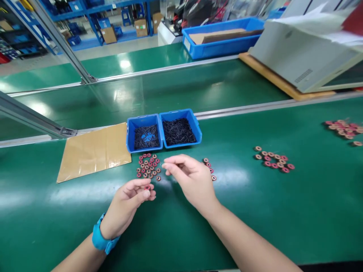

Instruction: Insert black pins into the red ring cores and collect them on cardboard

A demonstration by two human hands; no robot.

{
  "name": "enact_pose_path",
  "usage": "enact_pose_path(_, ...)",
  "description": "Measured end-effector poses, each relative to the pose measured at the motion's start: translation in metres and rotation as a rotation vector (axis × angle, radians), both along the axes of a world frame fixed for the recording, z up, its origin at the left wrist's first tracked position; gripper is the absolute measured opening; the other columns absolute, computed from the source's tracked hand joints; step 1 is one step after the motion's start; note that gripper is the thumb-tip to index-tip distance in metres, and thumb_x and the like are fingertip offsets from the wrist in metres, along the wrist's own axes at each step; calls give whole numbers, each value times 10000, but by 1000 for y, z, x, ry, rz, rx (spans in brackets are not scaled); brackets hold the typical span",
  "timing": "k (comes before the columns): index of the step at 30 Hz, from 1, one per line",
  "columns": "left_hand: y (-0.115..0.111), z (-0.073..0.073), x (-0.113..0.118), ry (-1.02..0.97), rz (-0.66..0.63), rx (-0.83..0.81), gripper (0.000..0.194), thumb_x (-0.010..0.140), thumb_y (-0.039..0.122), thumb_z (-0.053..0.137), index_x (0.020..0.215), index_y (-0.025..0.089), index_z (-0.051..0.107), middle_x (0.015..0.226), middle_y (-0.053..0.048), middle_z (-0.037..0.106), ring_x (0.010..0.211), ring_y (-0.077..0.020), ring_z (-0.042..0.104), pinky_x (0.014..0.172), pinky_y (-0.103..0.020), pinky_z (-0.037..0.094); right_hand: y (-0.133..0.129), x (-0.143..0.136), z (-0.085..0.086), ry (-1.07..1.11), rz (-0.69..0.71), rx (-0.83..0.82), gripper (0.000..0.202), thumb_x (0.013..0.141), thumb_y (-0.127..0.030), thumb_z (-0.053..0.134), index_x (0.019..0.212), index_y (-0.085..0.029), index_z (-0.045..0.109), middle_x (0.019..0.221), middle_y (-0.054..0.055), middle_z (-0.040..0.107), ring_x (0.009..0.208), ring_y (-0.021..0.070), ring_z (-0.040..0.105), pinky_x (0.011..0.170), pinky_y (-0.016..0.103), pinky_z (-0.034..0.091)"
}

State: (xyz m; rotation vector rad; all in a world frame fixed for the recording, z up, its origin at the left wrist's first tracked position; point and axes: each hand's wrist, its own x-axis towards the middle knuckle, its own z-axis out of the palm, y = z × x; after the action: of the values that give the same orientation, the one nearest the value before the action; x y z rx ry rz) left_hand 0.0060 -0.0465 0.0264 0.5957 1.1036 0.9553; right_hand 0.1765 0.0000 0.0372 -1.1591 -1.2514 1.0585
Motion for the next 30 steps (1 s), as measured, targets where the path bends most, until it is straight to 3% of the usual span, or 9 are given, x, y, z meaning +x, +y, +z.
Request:
enact_pose_path(4,0,-2,-1,46,14,20,283,607,275,783,839,164,666,734,1,662,663,-100,607,690,-256,489,-3,-4,-2,63,127,-96,21,704,-210,681,717,-196,672,629,-5,667,554,103,624,555,223,536)
enact_pose_path(8,-1,-1,0,102,-3,51,246,598,244,783,787,164,649,693,17,625,639,-76,559,637,-212,466,-4,-8,0,103,163,-178,32,703,-212,684,731,-198,677,617,-9,662,555,94,616,570,216,527)
enact_pose_path(15,-2,0,1,219,-41,149,208,618,188,751,771,172,610,650,30,589,618,-81,545,606,-207,468,-13,-9,8,172,248,-97,79,706,-152,672,729,-225,692,702,-8,655,579,85,605,540,207,511)
enact_pose_path(23,-3,1,3,253,-51,185,189,620,180,737,749,172,600,630,32,590,579,-76,525,571,-198,467,-14,-13,7,-87,194,-50,45,729,-191,656,735,-203,699,721,21,683,656,125,626,587,249,506)
enact_pose_path(30,-3,0,3,254,-70,174,191,622,188,741,750,174,601,638,32,589,583,-74,517,571,-195,460,-11,-12,8,-152,266,-77,94,771,-196,605,769,-199,699,756,24,694,672,131,628,592,256,504)
